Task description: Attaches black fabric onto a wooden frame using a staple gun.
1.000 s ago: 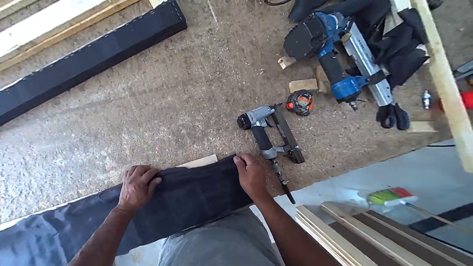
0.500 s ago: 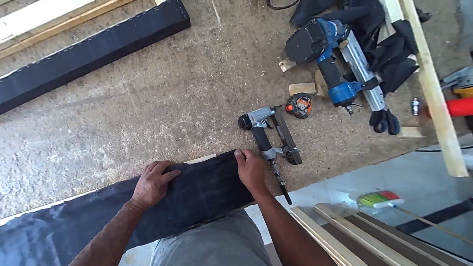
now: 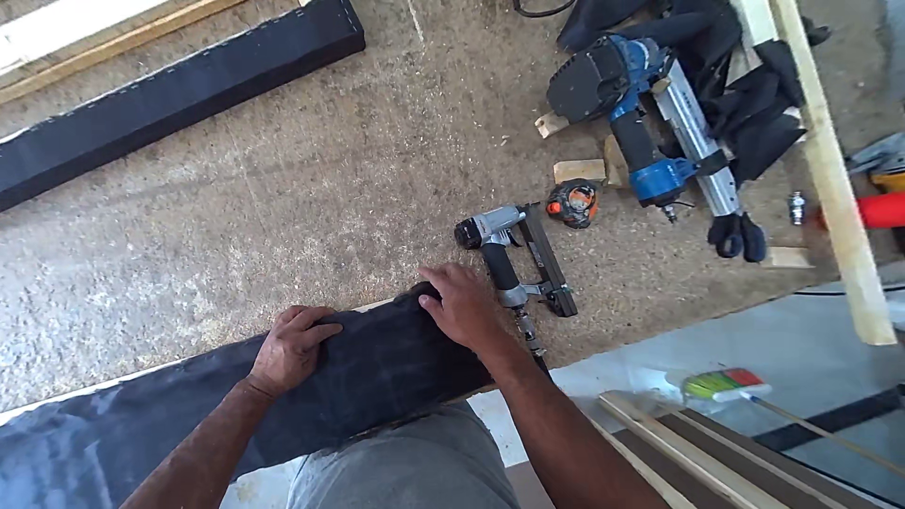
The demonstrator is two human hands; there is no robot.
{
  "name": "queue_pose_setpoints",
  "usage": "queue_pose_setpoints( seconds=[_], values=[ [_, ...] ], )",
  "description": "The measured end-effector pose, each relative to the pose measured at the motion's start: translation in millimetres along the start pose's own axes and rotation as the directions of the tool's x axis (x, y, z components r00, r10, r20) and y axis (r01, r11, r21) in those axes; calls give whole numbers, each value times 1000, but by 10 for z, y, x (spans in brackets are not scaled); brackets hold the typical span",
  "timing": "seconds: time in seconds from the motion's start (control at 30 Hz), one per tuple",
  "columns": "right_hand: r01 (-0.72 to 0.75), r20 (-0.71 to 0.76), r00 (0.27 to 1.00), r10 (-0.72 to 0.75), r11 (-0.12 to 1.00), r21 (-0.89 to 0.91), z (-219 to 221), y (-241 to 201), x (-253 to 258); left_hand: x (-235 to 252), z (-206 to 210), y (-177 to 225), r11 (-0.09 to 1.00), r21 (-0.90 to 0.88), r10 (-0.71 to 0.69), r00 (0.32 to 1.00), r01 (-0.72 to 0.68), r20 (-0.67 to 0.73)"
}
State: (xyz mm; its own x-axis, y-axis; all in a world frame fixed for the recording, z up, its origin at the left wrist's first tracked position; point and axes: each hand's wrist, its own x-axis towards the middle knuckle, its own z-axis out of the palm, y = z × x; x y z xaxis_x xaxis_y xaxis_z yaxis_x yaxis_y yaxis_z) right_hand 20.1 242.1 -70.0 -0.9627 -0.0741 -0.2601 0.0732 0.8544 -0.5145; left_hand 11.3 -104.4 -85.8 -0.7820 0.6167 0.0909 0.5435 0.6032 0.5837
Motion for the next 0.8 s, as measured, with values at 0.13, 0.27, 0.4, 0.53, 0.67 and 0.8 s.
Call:
queue_pose_setpoints(
  seconds=[0.13, 0.27, 0.4, 0.53, 0.67, 0.8],
  values=[
    [34, -41, 999, -31, 998, 61, 24, 47, 44, -6, -10, 4, 1000, 6, 6, 1000, -6, 3],
    [52, 43, 997, -60, 983, 177, -109, 25, -110, 2, -35, 24, 1000, 5, 14, 1000, -14, 11],
    [-142, 99, 988, 116, 934, 327, -152, -49, -289, 21, -35, 78, 998, 11, 54, 998, -54, 17],
    [-288, 118, 958, 263, 890, 354, -128, -138, -280, 98, 43, 156, 993, 51, 109, 993, -111, 35],
    [-331, 137, 944, 301, 867, 373, -146, -139, -217, 162, 79, 210, 989, 71, 123, 991, -126, 45],
    [-374, 159, 927, 341, 878, 299, -189, -167, -152, 207, 89, 207, 989, 75, 121, 990, -126, 74]
  ],
)
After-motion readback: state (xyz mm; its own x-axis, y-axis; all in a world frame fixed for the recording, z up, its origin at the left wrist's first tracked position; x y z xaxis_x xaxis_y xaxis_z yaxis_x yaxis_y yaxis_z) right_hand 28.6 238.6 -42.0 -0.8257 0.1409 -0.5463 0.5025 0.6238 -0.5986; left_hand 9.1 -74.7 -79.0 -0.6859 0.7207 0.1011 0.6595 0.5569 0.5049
